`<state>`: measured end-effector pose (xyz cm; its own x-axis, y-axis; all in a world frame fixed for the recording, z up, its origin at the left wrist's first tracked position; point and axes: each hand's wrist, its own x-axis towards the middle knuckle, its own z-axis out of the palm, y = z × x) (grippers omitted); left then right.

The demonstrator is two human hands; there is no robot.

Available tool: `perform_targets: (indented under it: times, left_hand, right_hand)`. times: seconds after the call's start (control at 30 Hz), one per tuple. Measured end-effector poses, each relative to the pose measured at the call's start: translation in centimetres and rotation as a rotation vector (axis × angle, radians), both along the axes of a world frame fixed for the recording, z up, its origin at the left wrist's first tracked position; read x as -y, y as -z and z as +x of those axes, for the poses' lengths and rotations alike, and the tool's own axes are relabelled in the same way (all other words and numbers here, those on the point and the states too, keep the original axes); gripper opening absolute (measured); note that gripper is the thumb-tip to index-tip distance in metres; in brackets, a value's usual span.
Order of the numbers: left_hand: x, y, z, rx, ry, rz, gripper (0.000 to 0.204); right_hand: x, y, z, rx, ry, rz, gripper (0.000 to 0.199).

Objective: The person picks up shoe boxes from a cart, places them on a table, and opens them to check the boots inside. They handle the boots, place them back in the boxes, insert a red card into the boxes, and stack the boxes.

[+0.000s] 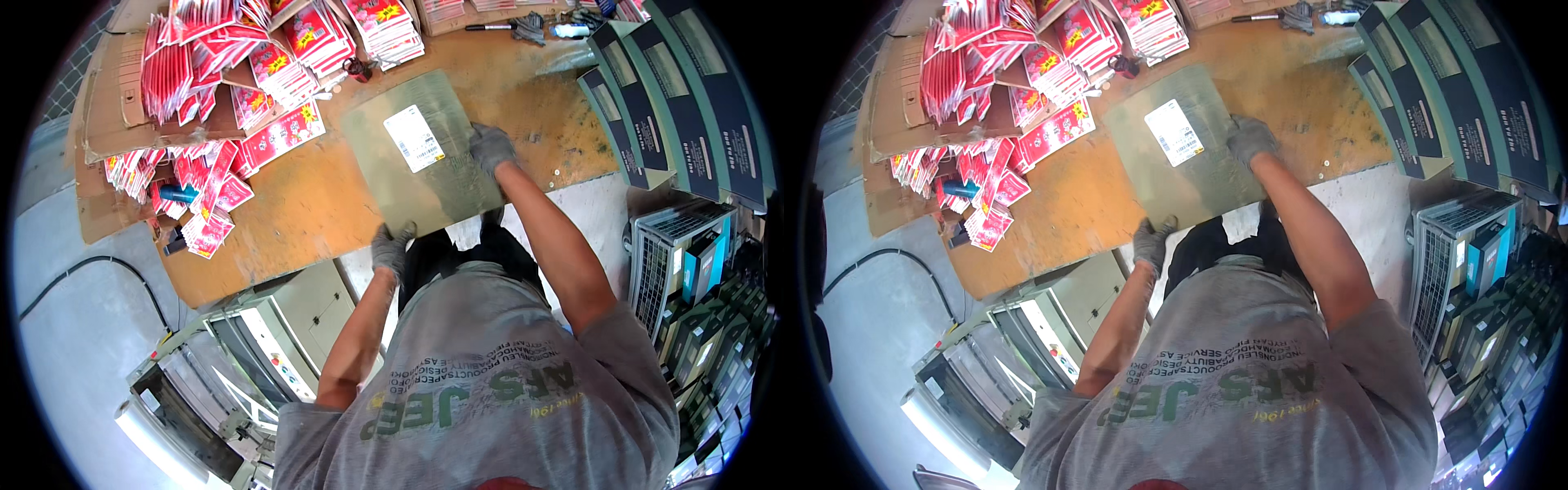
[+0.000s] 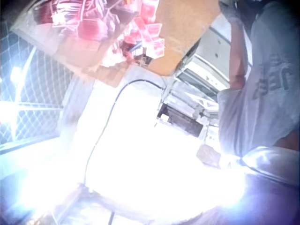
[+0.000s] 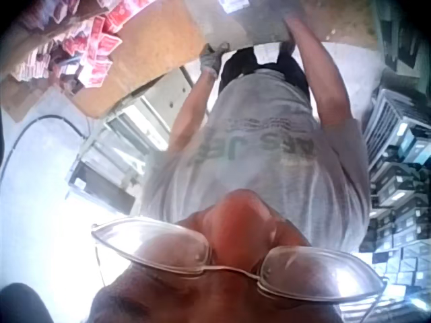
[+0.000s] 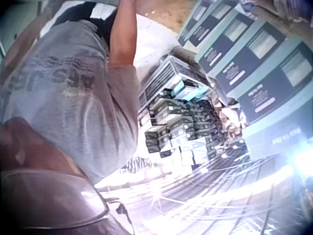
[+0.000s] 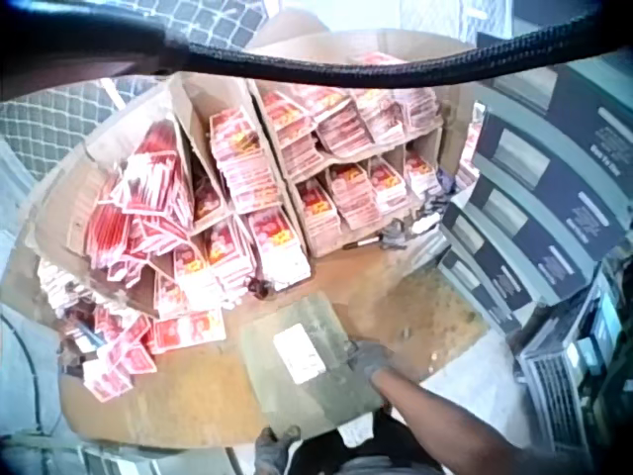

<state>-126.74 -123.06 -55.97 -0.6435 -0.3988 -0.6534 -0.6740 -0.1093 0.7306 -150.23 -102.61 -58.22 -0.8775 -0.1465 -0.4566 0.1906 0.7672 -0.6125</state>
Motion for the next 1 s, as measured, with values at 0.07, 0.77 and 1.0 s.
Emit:
perform_targets:
  times: [0.07,0.77,1.0]
  left_hand:
    - [-0.8,1.8,1.2,0.0,0.255,0.232,0.035]
    - [16.5,-1.7,-10.2,0.522,0.686,-0.746,0.073]
    - [15.1,2.4,-6.3,0.315,0.017,-0.734,0.07]
  right_hand:
    - [1.8,-1.9,-2.9,-0.059,-0.133,-0.243,0.038]
    - [6.5,3.2,7.8,-0.109,0.0,-0.716,0.076]
    - [10.7,6.2,-5.7,0.274,-0.174,-0.574,0.049]
